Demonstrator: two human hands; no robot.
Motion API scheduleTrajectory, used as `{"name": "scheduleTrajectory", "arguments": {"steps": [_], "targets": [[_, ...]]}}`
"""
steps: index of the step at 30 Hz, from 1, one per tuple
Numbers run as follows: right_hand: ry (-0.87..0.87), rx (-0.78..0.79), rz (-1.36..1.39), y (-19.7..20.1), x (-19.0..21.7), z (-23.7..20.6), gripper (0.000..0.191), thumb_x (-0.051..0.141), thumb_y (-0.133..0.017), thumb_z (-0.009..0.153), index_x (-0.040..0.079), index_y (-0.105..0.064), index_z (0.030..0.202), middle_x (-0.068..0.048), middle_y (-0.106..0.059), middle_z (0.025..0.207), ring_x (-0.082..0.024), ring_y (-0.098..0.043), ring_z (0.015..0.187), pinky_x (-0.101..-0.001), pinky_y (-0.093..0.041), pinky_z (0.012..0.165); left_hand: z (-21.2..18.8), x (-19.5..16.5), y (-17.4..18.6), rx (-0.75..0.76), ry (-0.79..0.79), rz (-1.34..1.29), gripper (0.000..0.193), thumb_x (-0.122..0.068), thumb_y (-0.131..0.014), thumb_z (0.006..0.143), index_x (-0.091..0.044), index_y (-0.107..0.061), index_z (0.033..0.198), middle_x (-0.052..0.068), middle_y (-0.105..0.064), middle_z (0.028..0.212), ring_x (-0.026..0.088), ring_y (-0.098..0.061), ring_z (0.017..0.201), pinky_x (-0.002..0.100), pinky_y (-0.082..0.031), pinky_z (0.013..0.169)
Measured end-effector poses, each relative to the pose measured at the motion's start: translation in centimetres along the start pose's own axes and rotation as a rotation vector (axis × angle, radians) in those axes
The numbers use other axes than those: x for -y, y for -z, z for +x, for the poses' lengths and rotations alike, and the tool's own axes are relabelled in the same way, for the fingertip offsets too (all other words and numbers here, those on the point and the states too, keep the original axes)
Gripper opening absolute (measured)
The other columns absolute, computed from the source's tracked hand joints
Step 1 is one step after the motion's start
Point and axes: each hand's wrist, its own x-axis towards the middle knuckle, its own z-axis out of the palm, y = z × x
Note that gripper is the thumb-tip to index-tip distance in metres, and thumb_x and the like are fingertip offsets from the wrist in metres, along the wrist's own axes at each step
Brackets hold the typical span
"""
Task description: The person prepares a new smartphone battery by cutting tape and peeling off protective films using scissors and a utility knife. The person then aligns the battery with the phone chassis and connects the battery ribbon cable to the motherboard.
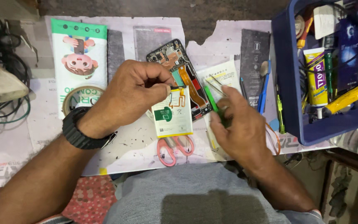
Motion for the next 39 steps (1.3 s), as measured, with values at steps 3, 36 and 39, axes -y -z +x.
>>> {"name": "scheduleTrajectory", "arguments": {"steps": [3, 36, 39], "targets": [[0.003, -0.048, 0.157, 0.6, -0.7, 0.2, 0.060, -0.001, -0.074, 0.095, 0.001, -0.038, 0.144, -0.012, -0.071, 0.101, -0.019, -0.075, 0.087, -0.0270, -0.063, 0.071, 0.0, 0.2, 0.4, 0.024, 0.001, 0.008, 0.012, -0.006, -0.064, 0.089, -0.001, -0.075, 0.093, -0.005, -0.062, 0.069, 0.001, -0.050, 0.061, 0.021, -0.042, 0.053], [0.392, -0.413, 0.616, -0.8, -2.3, -2.2, 0.082, 0.000, -0.068, 0.093, 0.022, -0.029, 0.162, -0.008, -0.073, 0.096, -0.022, -0.070, 0.080, -0.0472, -0.061, 0.089, -0.6, 0.8, 1.1, -0.064, -0.160, -0.076, 0.010, -0.003, -0.061, 0.091, 0.000, -0.070, 0.093, -0.004, -0.064, 0.076, 0.001, -0.052, 0.070, 0.021, -0.045, 0.061], [0.347, -0.460, 0.870, 0.6, -2.4, -0.3, 0.084, 0.001, -0.069, 0.083, 0.012, -0.030, 0.157, -0.016, -0.075, 0.093, -0.028, -0.071, 0.078, -0.0486, -0.062, 0.079, -0.9, 0.7, 0.8, -0.072, -0.196, -0.009, 0.008, -0.003, -0.062, 0.088, 0.000, -0.068, 0.090, -0.003, -0.063, 0.074, 0.002, -0.052, 0.070, 0.022, -0.045, 0.062]]}}
